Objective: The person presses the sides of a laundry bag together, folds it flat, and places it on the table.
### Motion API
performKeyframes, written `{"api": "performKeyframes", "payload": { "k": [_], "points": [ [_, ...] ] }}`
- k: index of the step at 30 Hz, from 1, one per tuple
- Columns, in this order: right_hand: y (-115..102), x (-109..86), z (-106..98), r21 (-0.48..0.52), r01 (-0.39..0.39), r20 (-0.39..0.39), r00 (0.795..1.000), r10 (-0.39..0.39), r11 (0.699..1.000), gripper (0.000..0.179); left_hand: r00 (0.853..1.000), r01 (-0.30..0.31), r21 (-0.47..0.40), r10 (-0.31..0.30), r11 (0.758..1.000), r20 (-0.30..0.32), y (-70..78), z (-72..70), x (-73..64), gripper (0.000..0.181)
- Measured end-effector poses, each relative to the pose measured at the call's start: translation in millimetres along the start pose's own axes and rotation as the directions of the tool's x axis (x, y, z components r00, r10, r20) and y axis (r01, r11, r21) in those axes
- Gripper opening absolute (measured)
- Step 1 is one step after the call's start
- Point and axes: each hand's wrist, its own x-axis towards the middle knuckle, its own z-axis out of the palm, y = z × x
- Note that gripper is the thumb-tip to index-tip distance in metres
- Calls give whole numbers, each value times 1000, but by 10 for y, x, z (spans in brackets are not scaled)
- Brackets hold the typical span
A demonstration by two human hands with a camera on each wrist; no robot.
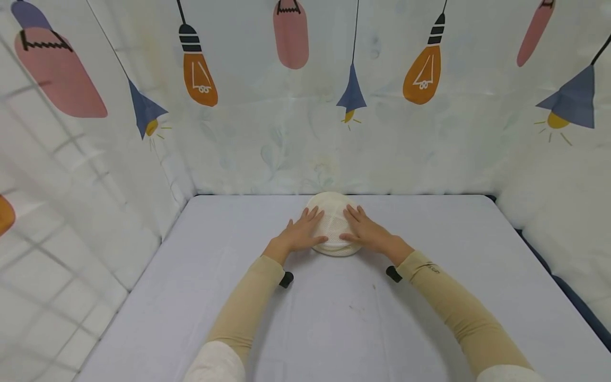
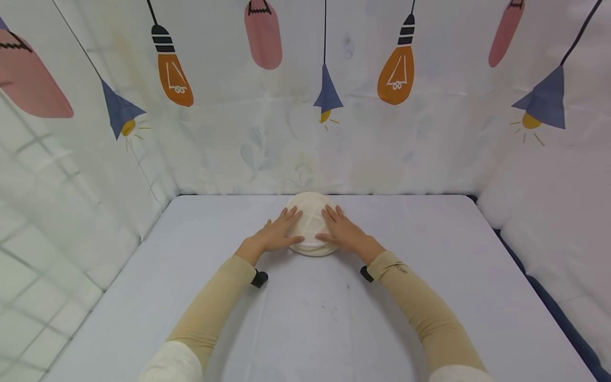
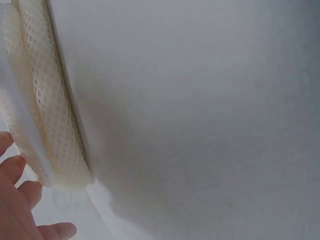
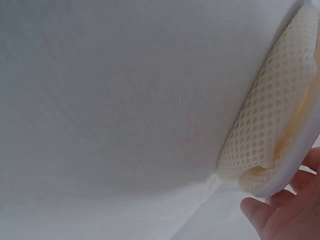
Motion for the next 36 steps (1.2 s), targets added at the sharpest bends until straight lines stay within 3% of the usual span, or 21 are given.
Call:
{"api": "performKeyframes", "payload": {
  "k": [8,21,27,36],
  "points": [
    [-2,25,60,-52,-12,50,999,14,999,89,1000,17,4,-17,1000,15,64,22,-20,84],
    [-63,38,18,-100,-65,138,987,79,993,90,996,64,109,-69,992,49,112,67,20,86],
    [-84,47,24,-80,-88,180,978,101,993,92,994,82,153,-92,985,58,142,98,19,88],
    [-8,94,61,-86,-118,218,967,134,989,91,993,87,154,-98,984,63,180,67,27,86]
  ]
}}
